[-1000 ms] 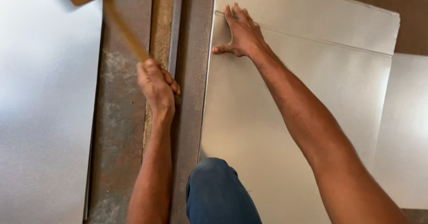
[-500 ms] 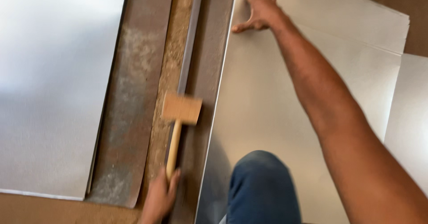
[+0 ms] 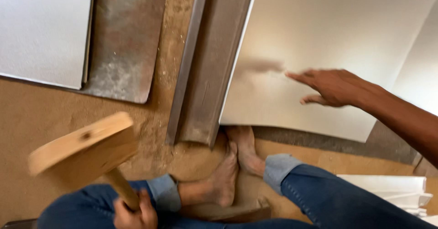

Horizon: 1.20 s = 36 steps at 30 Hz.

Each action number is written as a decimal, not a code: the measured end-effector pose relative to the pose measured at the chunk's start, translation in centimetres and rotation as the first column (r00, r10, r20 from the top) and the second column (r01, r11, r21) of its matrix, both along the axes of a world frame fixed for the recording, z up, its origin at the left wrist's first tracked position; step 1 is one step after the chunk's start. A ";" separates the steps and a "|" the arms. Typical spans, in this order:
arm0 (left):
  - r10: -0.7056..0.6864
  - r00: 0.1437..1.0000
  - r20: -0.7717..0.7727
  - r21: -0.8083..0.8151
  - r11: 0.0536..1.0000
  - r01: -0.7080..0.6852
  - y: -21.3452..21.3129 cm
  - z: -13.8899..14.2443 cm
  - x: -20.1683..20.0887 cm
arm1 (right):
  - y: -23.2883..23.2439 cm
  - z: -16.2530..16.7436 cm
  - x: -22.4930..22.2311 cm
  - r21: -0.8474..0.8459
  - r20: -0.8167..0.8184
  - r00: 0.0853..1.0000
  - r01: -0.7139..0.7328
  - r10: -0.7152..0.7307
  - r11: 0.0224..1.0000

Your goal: The person sits on the floor and bends large thin metal sheets by hand along a heavy metal angle bar, striking the sheet edge with a wooden mallet to fold it. They reposition and turn the sheets between strikes and set finished folded sheets aside with other completed pieces.

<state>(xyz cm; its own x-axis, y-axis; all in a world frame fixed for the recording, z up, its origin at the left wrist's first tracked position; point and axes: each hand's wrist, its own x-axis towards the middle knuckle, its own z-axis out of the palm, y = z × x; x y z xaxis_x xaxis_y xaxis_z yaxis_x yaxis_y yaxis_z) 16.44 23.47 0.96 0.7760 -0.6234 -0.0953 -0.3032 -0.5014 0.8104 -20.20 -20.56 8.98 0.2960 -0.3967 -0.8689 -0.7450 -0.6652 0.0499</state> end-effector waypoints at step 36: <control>-0.485 0.435 -0.759 -0.384 0.872 0.303 -23.5 6.1 -6.5 | 15.6 11.4 3.7 -0.154 0.853 0.473 -0.176 0.220 0.972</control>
<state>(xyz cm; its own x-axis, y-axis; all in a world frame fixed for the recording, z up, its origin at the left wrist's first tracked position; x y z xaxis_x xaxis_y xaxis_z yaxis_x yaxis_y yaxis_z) 9.89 -0.08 7.04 0.0677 -0.9140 -0.3999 0.4031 -0.3416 0.8490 -16.54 -4.96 20.40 0.9599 -0.2535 -0.1197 -0.2786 -0.8149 -0.5083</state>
